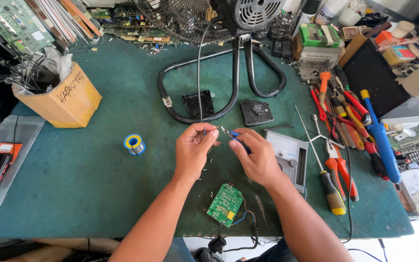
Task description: The person solders a small black component onto a green circuit board using a soldering iron and solder wire. They then use pliers to strip the insulation from a red wire and prepare it for connection.
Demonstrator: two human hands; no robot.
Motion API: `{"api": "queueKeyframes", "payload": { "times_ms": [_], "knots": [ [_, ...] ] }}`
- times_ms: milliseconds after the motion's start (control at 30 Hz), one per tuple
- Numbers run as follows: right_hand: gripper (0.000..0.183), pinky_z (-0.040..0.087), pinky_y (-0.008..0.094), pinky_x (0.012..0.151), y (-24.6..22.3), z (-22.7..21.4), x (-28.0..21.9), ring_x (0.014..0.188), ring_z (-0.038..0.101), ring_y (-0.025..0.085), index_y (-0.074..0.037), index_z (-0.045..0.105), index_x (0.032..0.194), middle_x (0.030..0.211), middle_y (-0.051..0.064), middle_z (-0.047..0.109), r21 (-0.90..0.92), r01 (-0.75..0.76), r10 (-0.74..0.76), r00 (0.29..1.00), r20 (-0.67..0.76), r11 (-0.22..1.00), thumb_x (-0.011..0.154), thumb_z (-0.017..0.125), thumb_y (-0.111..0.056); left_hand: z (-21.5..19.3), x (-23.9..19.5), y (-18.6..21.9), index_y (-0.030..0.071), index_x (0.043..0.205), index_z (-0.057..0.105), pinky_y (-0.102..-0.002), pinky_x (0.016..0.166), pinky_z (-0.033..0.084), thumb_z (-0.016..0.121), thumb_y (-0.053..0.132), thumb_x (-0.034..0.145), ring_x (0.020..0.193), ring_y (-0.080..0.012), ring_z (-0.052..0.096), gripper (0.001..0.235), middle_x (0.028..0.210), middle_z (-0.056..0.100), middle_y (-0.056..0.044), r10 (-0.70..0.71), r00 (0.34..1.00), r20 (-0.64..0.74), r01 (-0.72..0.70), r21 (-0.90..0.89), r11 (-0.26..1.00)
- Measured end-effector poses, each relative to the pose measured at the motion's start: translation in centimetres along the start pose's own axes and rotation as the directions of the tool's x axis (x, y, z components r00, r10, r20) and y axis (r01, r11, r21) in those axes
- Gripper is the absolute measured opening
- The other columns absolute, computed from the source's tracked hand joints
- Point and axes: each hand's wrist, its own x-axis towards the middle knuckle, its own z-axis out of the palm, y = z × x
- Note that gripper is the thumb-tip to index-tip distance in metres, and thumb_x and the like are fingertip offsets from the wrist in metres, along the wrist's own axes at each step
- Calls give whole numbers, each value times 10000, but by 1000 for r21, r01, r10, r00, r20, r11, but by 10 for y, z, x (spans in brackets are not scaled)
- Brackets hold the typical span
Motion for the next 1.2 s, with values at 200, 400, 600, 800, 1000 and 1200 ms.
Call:
{"api": "queueKeyframes", "payload": {
  "times_ms": [200,400,600,800,1000,1200],
  "knots": [
    [227,629,438,774,13,2,-4,937,787,417,-84,728,913,1109,142,794,-32,0,0,1000,-8,999,1051,717,-264,5,-3,14,-25,1046,784,-270,636,644,835,-27,905,671,-137,722,150,857,705,-123,42,999,27,-43,52,998],
    [260,626,457,796,18,3,-6,940,782,426,-60,697,865,1072,171,786,-89,27,-29,999,-20,996,1034,754,-250,1,-4,17,-14,1023,788,-247,582,606,830,-27,902,603,-108,669,129,789,663,-99,76,996,52,-82,116,990],
    [284,623,493,817,4,-5,-1,969,775,464,-45,669,834,1094,196,793,-17,19,-19,1000,5,1000,1043,729,-227,-2,-1,11,-7,1006,795,-241,562,586,832,-19,892,579,-113,661,120,769,657,-99,87,995,52,-94,154,984],
    [313,623,488,790,5,-5,1,945,779,457,-31,669,811,1042,208,789,-27,17,-17,1000,11,999,1057,716,-219,-1,-2,14,-2,995,801,-233,538,550,840,-16,885,566,-111,651,118,775,662,-96,98,993,67,-108,168,980],
    [324,629,494,798,-1,-8,1,958,777,464,-33,658,808,1050,205,793,-9,26,-25,1000,12,1000,1063,704,-228,-1,-2,17,-10,1001,791,-224,520,536,821,-16,894,566,-91,627,112,774,655,-83,68,997,47,-75,167,983],
    [321,627,493,795,-2,-9,3,954,770,469,-26,656,808,1054,206,788,-29,55,-54,998,14,998,1053,716,-223,0,-1,17,-1,994,794,-215,505,518,815,-31,887,555,-89,616,114,761,635,-78,74,997,39,-79,160,984]
  ]
}}
